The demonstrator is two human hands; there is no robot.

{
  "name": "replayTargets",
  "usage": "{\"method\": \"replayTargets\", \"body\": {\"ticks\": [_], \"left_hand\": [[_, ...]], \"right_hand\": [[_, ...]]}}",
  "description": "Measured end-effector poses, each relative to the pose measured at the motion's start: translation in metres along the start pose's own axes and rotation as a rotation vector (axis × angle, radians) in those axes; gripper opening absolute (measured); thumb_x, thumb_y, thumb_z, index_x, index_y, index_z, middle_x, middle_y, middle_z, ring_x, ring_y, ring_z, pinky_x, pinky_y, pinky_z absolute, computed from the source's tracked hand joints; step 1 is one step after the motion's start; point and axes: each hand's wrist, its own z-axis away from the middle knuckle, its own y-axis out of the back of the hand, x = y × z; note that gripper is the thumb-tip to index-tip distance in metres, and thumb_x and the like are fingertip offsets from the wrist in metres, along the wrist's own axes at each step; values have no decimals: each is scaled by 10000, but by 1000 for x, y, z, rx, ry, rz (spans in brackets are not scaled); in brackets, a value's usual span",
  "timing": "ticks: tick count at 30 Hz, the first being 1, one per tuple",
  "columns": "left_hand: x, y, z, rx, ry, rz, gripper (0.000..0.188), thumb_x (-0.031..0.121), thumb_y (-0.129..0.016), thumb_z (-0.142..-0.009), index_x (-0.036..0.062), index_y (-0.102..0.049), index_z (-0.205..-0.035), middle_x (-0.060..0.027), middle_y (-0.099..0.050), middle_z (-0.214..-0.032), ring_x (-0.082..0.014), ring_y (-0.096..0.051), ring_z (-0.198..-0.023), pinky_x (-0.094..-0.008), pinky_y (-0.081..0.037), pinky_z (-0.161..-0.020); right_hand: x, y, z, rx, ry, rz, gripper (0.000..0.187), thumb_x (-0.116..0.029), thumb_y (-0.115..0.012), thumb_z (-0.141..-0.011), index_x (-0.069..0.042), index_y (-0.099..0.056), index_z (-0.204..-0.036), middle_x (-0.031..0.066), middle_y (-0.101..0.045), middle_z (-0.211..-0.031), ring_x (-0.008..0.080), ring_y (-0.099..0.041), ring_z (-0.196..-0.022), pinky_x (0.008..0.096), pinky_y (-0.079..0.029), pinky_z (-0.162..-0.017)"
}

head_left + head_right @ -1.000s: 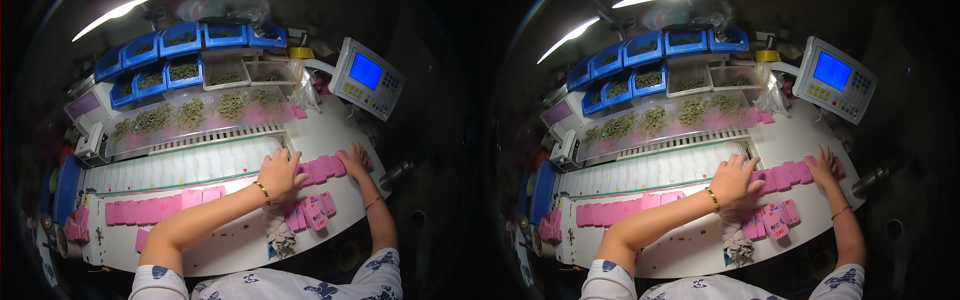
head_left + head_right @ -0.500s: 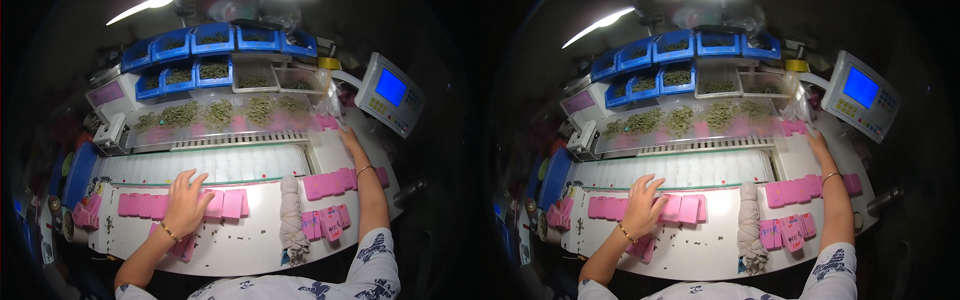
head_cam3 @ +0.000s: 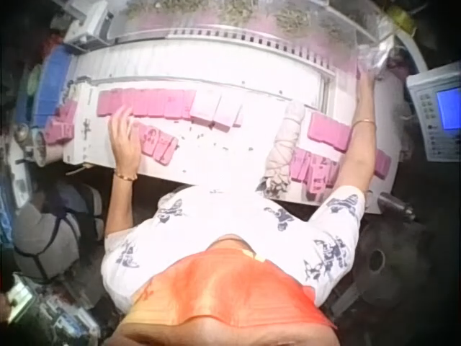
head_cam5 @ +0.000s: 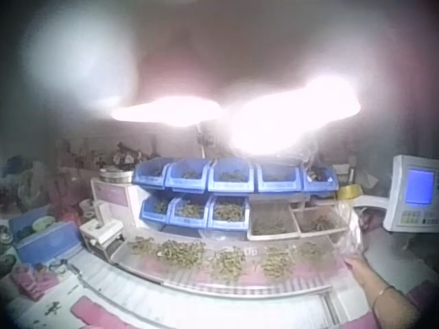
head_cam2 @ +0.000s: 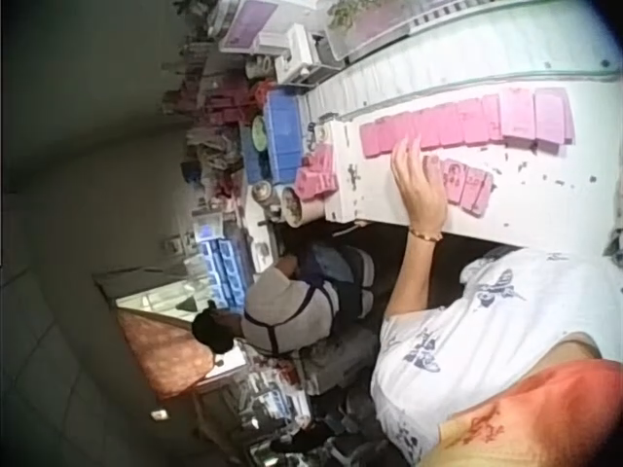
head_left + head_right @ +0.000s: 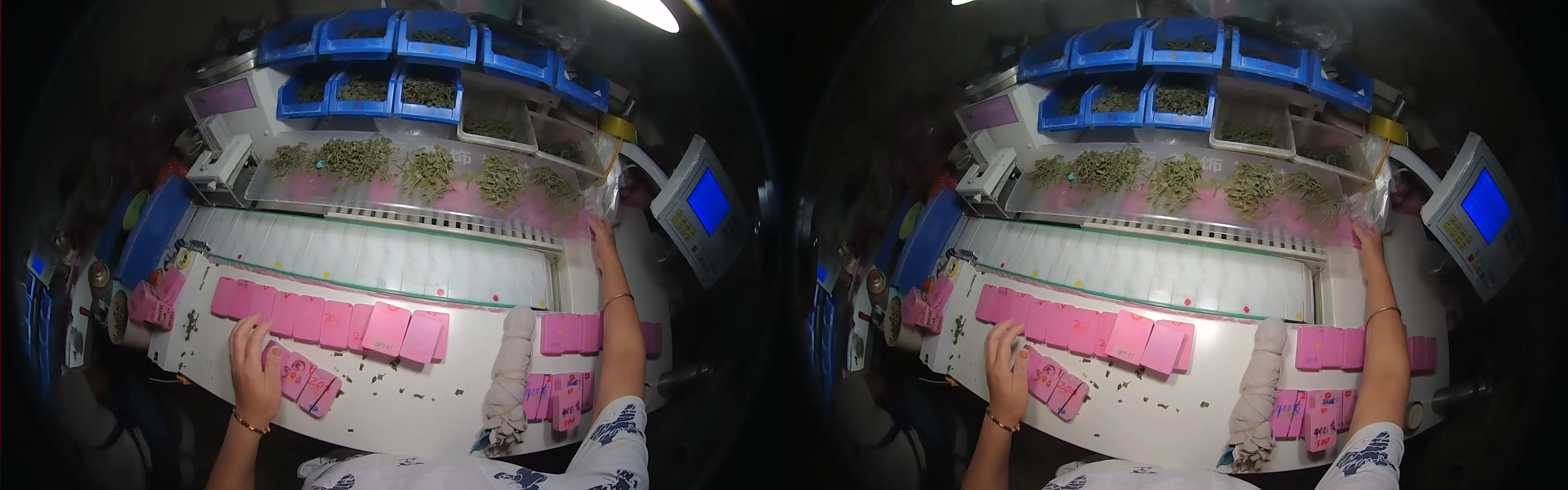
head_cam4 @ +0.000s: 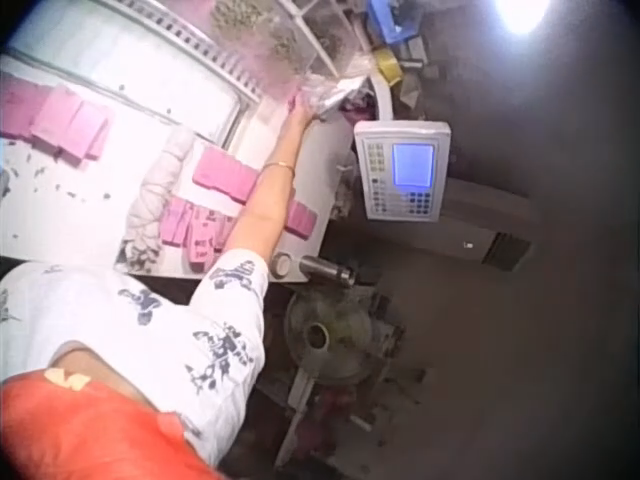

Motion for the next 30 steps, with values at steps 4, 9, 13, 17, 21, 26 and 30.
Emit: {"method": "replayTargets", "body": {"ticks": [4, 9, 13, 17, 21, 26, 30], "left_hand": [[5, -4, 4, -9, 5, 47, 329, 113, -546, -899, -16, -545, -1201, -209, -469, -1275, -383, -431, -1211, -464, -334, -1032], [-1, -4, 12, -8, -27, 81, 331, 116, -560, -897, -19, -547, -1199, -208, -475, -1265, -380, -447, -1194, -457, -340, -1028], [-5, 7, 22, 35, -29, 110, 325, 91, -568, -894, -29, -548, -1195, -210, -494, -1246, -376, -474, -1169, -446, -366, -1010], [-10, 11, 35, 46, -48, 112, 326, 79, -628, -851, -26, -560, -1152, -194, -514, -1234, -365, -488, -1165, -427, -394, -991], [3, -1, 46, -29, -155, 89, 384, 141, -748, -735, 17, -587, -1061, -162, -533, -1163, -357, -497, -1118, -443, -395, -955], [17, -11, 63, -120, -220, -9, 434, 252, -801, -669, 69, -607, -1012, -122, -533, -1116, -333, -486, -1068, -469, -332, -952], [22, -20, 66, -162, -284, -10, 385, 226, -773, -703, 75, -611, -1018, -128, -539, -1139, -332, -490, -1055, -479, -324, -946]], "right_hand": [[-20, -26, 30, 4, 7, -154, 603, -312, -631, -881, -16, -395, -1351, 123, -554, -1267, 215, -507, -1192, 311, -368, -1003], [-2, -28, 31, -49, -87, -335, 678, -323, -595, -911, -28, -289, -1439, 130, -460, -1384, 217, -433, -1282, 317, -335, -1064], [7, -31, 32, -90, -65, -673, 551, -289, -529, -946, -48, -356, -1411, 94, -448, -1390, 217, -413, -1291, 345, -314, -1110], [-12, -44, 57, -31, -97, -645, 469, -279, -552, -929, -66, -467, -1338, 60, -498, -1324, 181, -448, -1237, 327, -342, -1069], [15, -4, 63, 90, -187, -351, 451, -231, -621, -882, -66, -517, -1287, 23, -552, -1195, 156, -537, -1019, 304, -415, -933], [-68, -53, 203, 102, 52, 36, 375, -173, -645, -865, -57, -557, -1210, 15, -552, -1081, 132, -520, -877, 272, -445, -801], [-104, -62, 290, -290, 257, 463, 397, -102, -691, -801, -60, -561, -1174, 60, -505, -1169, 160, -520, -915, 275, -454, -772]]}}
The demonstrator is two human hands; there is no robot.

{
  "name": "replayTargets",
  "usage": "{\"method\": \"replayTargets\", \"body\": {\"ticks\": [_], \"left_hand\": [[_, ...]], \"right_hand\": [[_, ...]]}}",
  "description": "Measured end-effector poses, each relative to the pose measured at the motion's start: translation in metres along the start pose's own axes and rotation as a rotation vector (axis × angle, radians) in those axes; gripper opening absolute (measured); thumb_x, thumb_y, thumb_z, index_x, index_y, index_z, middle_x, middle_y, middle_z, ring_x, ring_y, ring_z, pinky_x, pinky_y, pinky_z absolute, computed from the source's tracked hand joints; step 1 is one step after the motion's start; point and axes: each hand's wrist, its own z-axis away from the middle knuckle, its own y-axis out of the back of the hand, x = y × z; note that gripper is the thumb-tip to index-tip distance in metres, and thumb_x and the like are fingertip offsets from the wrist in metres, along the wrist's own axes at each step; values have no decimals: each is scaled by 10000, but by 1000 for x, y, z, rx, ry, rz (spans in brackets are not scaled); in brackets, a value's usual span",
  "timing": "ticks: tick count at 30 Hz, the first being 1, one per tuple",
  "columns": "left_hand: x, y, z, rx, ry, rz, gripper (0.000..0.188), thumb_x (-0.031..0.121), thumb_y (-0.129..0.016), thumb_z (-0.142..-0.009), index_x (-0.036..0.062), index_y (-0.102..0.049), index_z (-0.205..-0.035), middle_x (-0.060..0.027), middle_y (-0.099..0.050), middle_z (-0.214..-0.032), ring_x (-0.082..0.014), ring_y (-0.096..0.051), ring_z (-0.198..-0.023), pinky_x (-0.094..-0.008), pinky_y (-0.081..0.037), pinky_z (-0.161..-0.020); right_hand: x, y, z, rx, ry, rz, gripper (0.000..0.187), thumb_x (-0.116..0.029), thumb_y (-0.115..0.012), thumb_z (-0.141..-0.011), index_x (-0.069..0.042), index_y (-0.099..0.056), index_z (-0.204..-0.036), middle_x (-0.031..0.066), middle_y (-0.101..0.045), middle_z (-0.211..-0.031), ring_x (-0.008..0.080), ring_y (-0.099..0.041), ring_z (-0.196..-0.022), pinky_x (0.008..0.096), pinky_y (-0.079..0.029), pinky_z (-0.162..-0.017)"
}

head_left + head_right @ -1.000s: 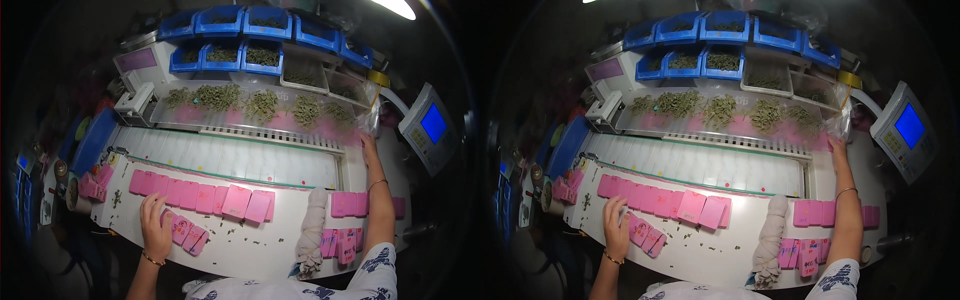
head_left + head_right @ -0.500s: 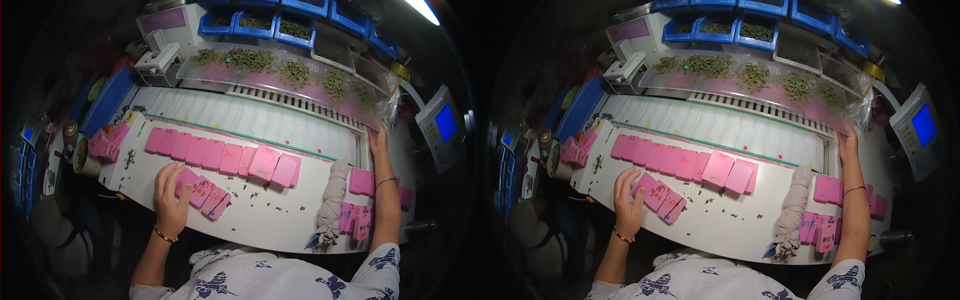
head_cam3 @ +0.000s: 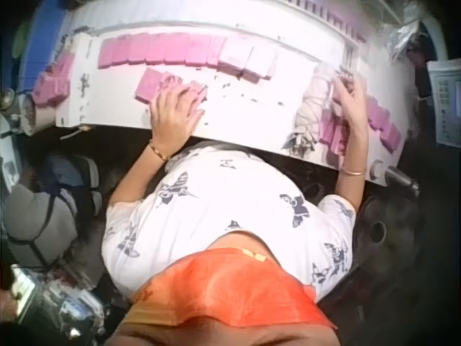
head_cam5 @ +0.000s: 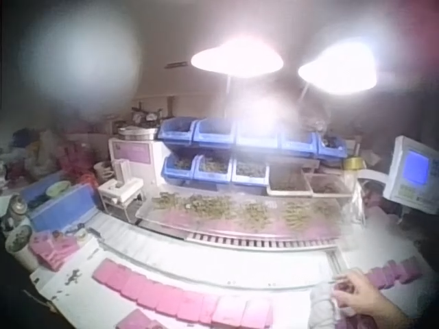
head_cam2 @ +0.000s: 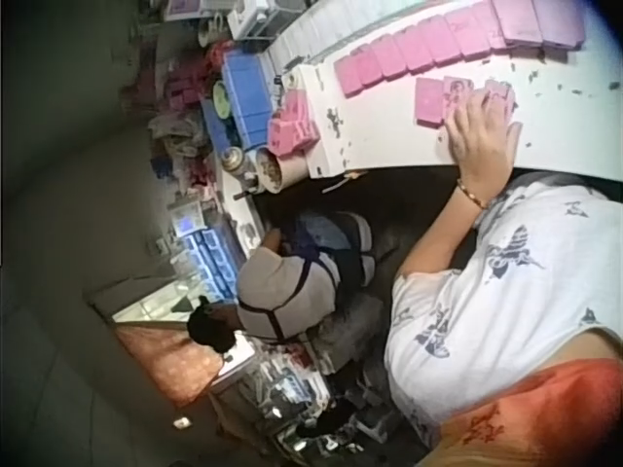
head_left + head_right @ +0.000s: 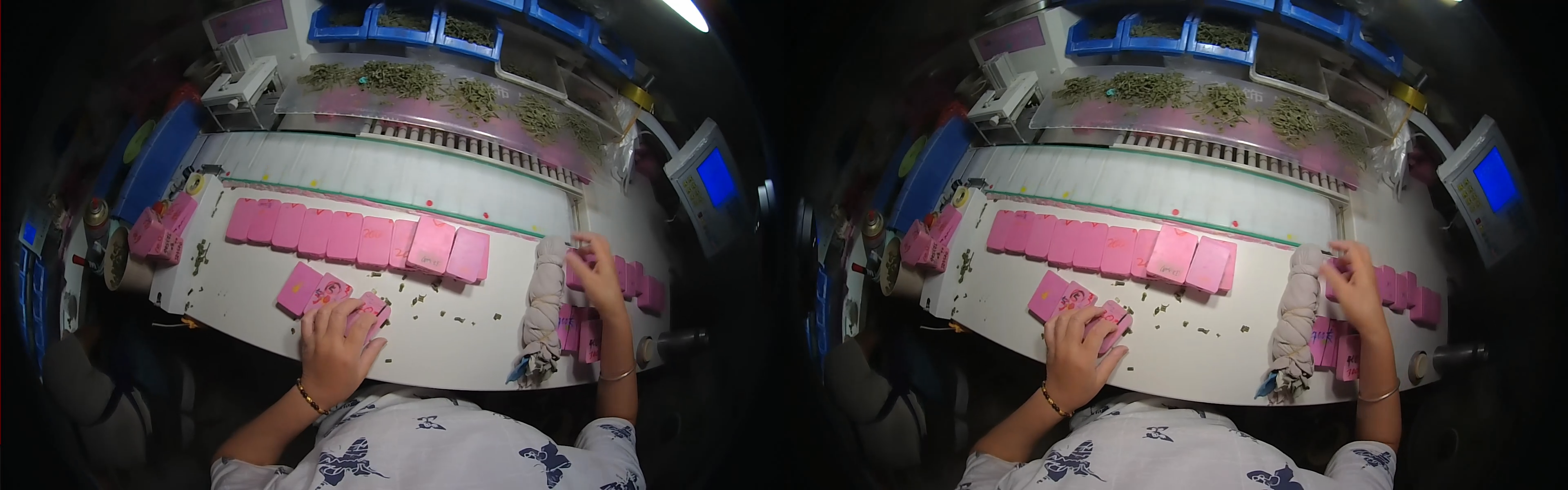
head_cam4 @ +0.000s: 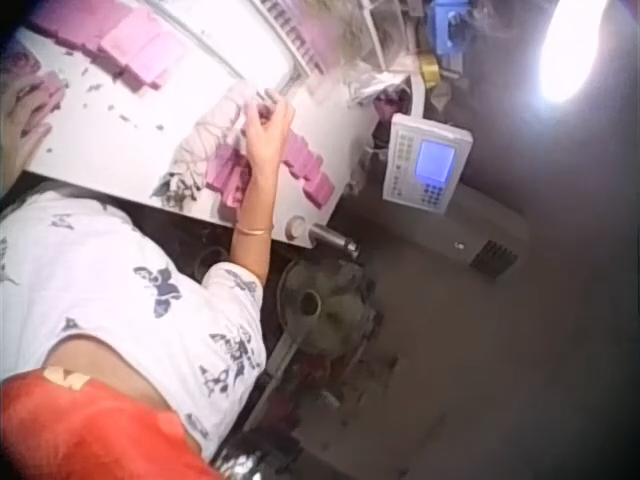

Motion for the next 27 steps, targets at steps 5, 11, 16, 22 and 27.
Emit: {"method": "replayTargets", "body": {"ticks": [5, 11, 16, 22, 27], "left_hand": [[4, -3, -10, -54, -72, 35, 337, 167, -742, -732, 75, -605, -1026, -131, -545, -1156, -333, -501, -1046, -478, -335, -933], [8, -4, -24, -108, -87, 100, 347, 135, -734, -735, 73, -594, -1046, -135, -548, -1138, -333, -506, -1013, -445, -372, -882], [9, -7, -28, -120, -73, 116, 375, 132, -738, -730, 68, -583, -1066, -129, -549, -1121, -326, -510, -998, -432, -383, -869], [2, -8, -30, -58, -22, 163, 431, 96, -726, -735, 33, -544, -1120, -152, -566, -1104, -343, -527, -969, -434, -396, -870], [4, -5, -41, 1, 135, 453, 479, 85, -734, -760, 5, -522, -1183, -169, -572, -1140, -338, -544, -1029, -413, -427, -913]], "right_hand": [[-68, -25, 57, -210, 122, 361, 635, -229, -723, -763, -10, -463, -1300, 323, -276, -1437, 470, -400, -1262, 448, -375, -1034], [-75, -53, 67, -165, 216, 464, 698, -94, -732, -708, 23, -418, -1320, 349, -200, -1457, 513, -360, -1258, 482, -377, -1022], [-55, -76, 60, 37, 407, 650, 523, 50, -585, -706, 30, -518, -1225, 335, -299, -1427, 507, -453, -1178, 473, -465, -915], [-45, -72, 45, 75, 461, 668, 483, 47, -563, -723, 12, -546, -1205, 289, -339, -1432, 482, -480, -1172, 457, -492, -866], [-36, -53, 45, 18, 454, 698, 495, 40, -575, -724, -2, -543, -1216, 248, -345, -1448, 440, -440, -1240, 451, -445, -939]]}}
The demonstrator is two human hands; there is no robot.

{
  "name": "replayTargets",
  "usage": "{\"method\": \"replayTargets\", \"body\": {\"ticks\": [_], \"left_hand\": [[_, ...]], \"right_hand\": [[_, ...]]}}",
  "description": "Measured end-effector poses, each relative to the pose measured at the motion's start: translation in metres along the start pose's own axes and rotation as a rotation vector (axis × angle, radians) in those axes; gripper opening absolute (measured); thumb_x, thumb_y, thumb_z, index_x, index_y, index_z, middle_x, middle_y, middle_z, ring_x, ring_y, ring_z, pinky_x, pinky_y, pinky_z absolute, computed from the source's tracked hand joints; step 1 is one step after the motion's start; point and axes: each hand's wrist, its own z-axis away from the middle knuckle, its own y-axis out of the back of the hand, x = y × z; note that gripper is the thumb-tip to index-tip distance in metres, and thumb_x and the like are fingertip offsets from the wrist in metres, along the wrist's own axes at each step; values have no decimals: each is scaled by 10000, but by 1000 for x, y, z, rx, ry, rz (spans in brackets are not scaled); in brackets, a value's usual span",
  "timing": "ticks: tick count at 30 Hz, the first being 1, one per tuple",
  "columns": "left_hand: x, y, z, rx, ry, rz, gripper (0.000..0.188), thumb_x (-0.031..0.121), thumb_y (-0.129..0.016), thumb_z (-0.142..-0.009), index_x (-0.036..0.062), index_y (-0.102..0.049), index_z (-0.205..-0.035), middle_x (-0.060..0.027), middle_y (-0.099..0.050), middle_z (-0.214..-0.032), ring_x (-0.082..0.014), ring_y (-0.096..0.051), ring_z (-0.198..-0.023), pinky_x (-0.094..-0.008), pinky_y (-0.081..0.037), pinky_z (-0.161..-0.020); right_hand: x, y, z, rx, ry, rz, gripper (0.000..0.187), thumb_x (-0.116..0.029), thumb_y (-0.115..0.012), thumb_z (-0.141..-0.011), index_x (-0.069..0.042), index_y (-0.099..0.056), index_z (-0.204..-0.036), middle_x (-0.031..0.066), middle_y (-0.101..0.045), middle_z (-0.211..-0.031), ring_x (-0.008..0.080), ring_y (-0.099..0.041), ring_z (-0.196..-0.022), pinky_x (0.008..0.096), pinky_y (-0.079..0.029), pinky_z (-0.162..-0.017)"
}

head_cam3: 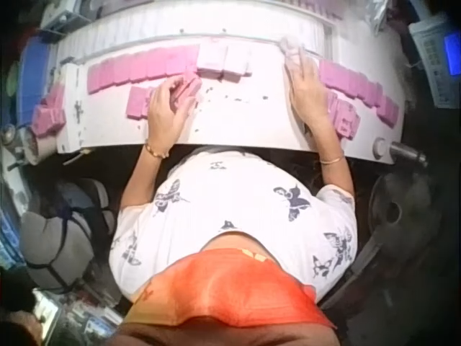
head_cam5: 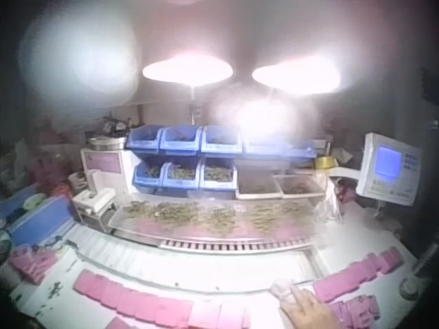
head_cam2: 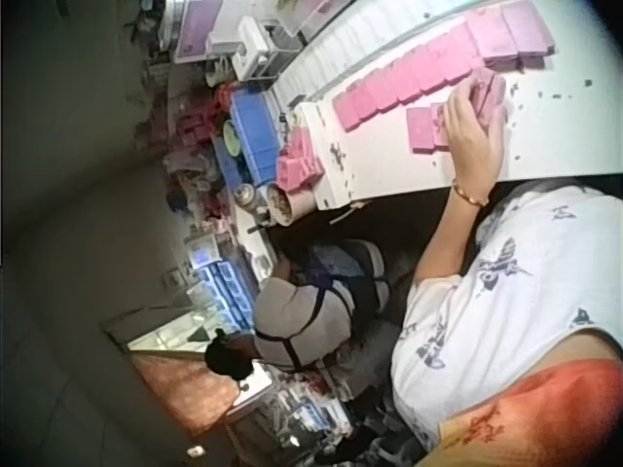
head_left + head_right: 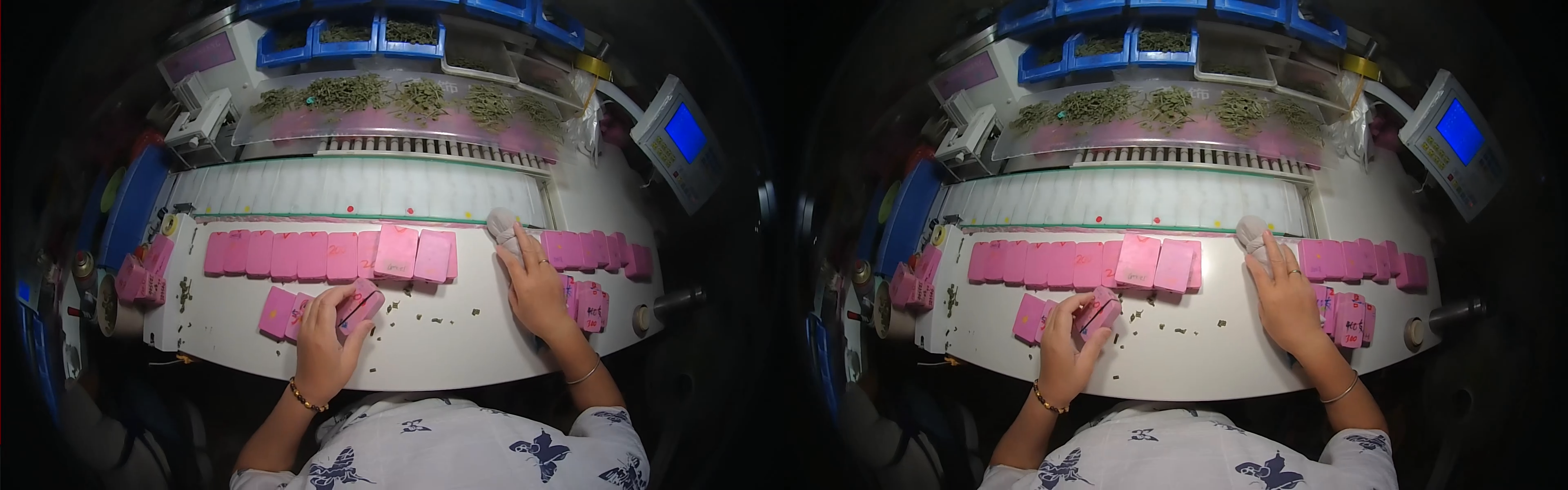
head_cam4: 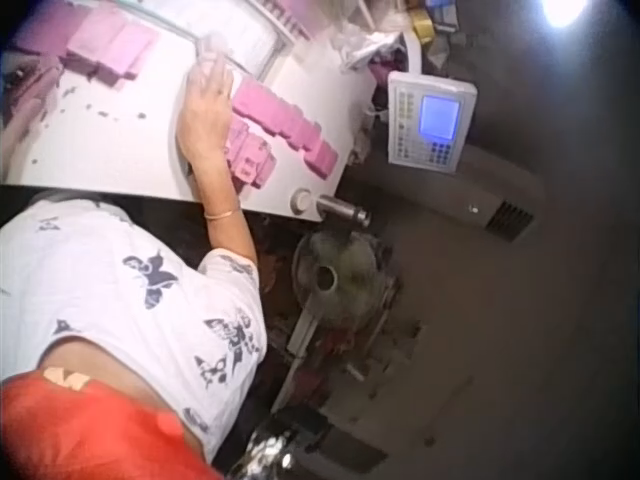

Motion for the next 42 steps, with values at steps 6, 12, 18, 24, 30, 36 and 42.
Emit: {"method": "replayTargets", "body": {"ticks": [6, 12, 18, 24, 30, 36, 42], "left_hand": [[11, -13, -10, 132, -47, 125, 458, 53, -730, -768, -7, -536, -1178, -151, -585, -1159, -234, -569, -1023, -340, -452, -878], [36, -29, -20, 108, -204, 305, 393, 26, -768, -726, 0, -576, -1067, -181, -576, -1162, -307, -579, -1035, -353, -497, -861], [52, -29, -19, 175, -196, 212, 312, 1, -749, -724, 7, -585, -989, -137, -577, -1005, -288, -578, -923, -378, -493, -759], [35, -40, -13, 111, -155, 254, 226, -11, -725, -721, 9, -573, -887, -125, -582, -876, -292, -580, -817, -367, -478, -712], [43, -33, -11, 61, -151, 360, 155, -35, -686, -720, 12, -568, -809, -106, -588, -857, -239, -594, -779, -327, -482, -706], [45, -34, -3, -191, 269, 990, 132, 29, -681, -829, 24, -561, -885, 44, -538, -725, -49, -515, -664, -232, -446, -611], [47, -7, -23, -471, 537, 960, 140, 60, -660, -879, 12, -552, -954, 23, -577, -698, -11, -521, -619, -170, -384, -530]], "right_hand": [[-23, 15, -8, 95, -40, -47, 491, -43, -649, -770, -14, -527, -1245, 225, -359, -1445, 400, -349, -1335, 440, -339, -1052], [-108, 5, -18, -77, -74, -1806, 703, -182, -596, -929, -28, -197, -1488, 152, -270, -1513, 241, -316, -1364, 394, -301, -1100], [-127, -5, -21, -67, -117, -2168, 652, -226, -470, -1003, -6, -111, -1502, 185, -283, -1504, 228, -339, -1354, 355, -320, -1084], [-136, -8, -18, 81, -21, -1789, 655, -276, -465, -1004, 7, -136, -1495, 195, -319, -1484, 240, -352, -1349, 364, -275, -1107], [-133, -4, -13, -37, -41, -1844, 640, -299, -457, -1006, 13, -170, -1485, 192, -364, -1454, 232, -364, -1340, 354, -284, -1100], [-119, -6, -10, -186, -148, -1900, 588, -316, -434, -1012, 44, -263, -1445, 146, -448, -1386, 210, -470, -1248, 346, -382, -1036], [-107, -13, -8, -306, -197, -1889, 437, -159, -424, -1014, 35, -369, -1402, 118, -473, -1380, 150, -488, -1195, 305, -387, -1016]]}}
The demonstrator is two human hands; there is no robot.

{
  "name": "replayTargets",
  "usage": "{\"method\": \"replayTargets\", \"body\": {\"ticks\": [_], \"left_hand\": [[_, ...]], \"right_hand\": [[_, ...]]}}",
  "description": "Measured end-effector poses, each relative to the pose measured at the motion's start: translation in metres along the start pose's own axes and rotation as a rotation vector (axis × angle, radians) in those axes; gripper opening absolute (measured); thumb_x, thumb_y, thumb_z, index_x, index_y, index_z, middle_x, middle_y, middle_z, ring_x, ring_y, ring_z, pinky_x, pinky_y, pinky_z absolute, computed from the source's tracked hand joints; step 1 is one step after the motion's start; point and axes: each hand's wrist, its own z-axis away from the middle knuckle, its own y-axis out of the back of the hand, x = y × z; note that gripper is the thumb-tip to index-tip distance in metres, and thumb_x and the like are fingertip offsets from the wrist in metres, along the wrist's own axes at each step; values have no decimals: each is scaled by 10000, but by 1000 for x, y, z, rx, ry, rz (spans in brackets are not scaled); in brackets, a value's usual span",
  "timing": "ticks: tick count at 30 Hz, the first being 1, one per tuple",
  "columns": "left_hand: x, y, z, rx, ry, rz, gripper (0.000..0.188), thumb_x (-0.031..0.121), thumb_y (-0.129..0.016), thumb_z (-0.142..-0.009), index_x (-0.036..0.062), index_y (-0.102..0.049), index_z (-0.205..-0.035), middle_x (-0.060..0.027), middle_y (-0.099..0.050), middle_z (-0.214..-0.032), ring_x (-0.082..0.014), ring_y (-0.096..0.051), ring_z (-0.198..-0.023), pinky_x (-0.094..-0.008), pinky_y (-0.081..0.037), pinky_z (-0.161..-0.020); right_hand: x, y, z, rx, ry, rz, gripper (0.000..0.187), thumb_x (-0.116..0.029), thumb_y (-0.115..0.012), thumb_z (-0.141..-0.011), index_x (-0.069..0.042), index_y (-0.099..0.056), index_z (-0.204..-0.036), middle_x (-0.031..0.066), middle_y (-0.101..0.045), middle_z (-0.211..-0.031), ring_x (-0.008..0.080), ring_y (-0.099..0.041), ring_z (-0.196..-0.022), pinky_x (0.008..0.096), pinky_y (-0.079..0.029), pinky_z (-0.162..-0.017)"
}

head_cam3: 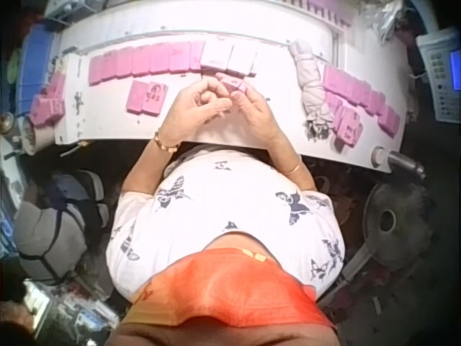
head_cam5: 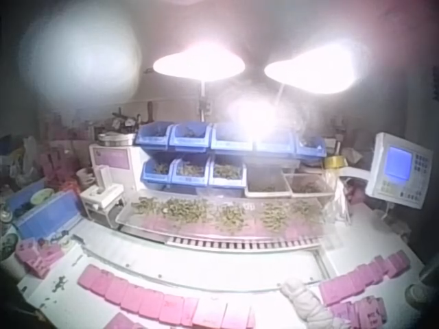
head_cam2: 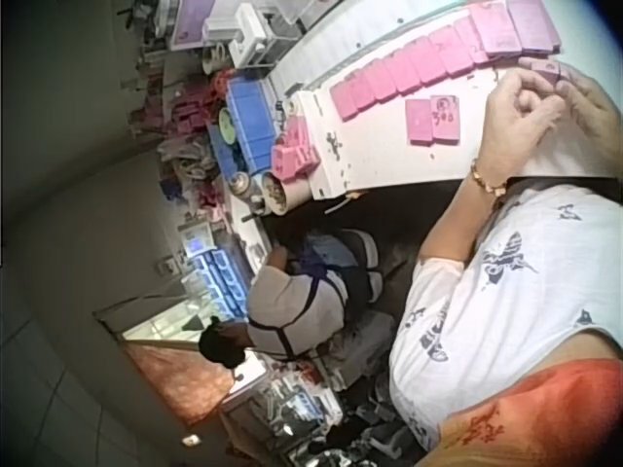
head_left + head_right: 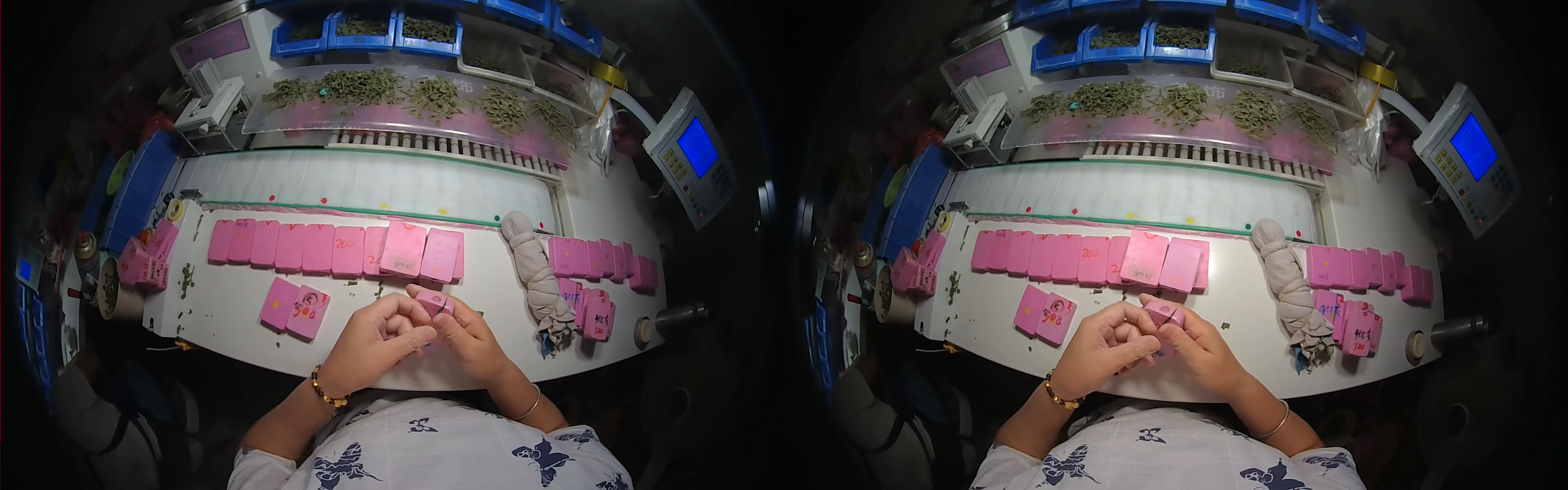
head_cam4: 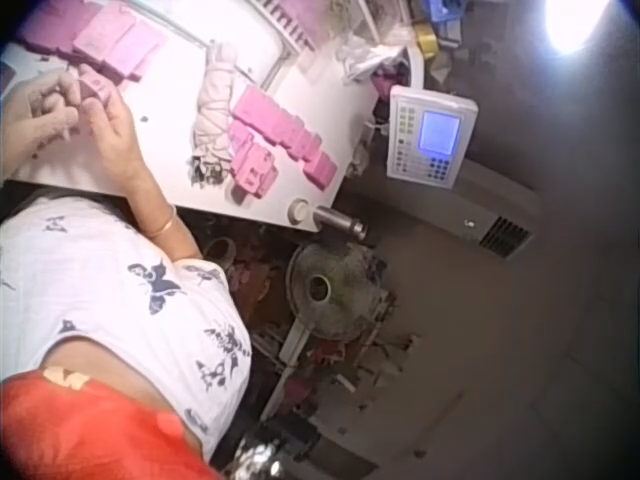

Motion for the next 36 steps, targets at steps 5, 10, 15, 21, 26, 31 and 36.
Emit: {"method": "replayTargets", "body": {"ticks": [5, 10, 15, 21, 26, 31, 36], "left_hand": [[-6, 2, 0, 52, -103, -106, 102, 83, -641, -898, 4, -588, -935, 11, -586, -711, -18, -499, -610, -176, -380, -552], [7, 0, -1, -150, -124, -250, 221, 158, -530, -974, -17, -646, -905, 15, -565, -702, -40, -445, -572, -187, -349, -534], [-7, 12, -7, -311, 3, 577, 300, 210, -400, -1031, -13, -595, -1080, 34, -485, -638, -40, -392, -519, -196, -297, -474], [-4, 16, -11, 205, -230, 522, 393, 287, -412, -1023, -11, -469, -1273, 32, -501, -730, -26, -397, -536, -165, -317, -482], [-20, 2, -12, 345, -479, -386, 792, 172, -782, -777, -88, -340, -1380, -97, -578, -981, -156, -595, -900, -257, -511, -724], [-15, -5, -12, 315, -518, -797, 835, 196, -802, -731, -73, -353, -1381, -172, -560, -1133, -259, -584, -1019, -330, -517, -790], [-21, 1, -14, 176, -578, -848, 730, 135, -770, -709, -53, -437, -1331, -216, -586, -1164, -339, -602, -1045, -395, -508, -836]], "right_hand": [[-9, -1, 1, 9, -10, 1, 423, -152, -416, -1013, 38, -390, -1390, 116, -494, -1357, 149, -495, -1187, 299, -385, -1016], [-14, 2, 4, -65, -4, -7, 412, -136, -403, -1011, 48, -398, -1380, 121, -514, -1333, 157, -509, -1177, 308, -385, -1021], [-15, 10, 7, -127, -18, 105, 442, -177, -406, -1019, 52, -363, -1394, 159, -493, -1358, 216, -507, -1220, 342, -385, -1039], [-19, 10, -3, 72, -13, -627, 534, -315, -323, -1037, 26, -257, -1442, 227, -355, -1456, 353, -426, -1307, 457, -406, -1050], [-14, 5, -7, 122, -26, -550, 563, -347, -323, -1031, -1, -221, -1463, 216, -371, -1436, 352, -428, -1303, 459, -443, -1019], [-11, 6, 1, 97, -31, -201, 512, -129, -503, -969, -29, -294, -1425, 177, -436, -1378, 254, -472, -1250, 427, -439, -1026], [-14, -3, 1, 105, 79, 26, 543, 4, -660, -827, -29, -425, -1315, 120, -505, -1258, 216, -513, -1170, 379, -455, -994]]}}
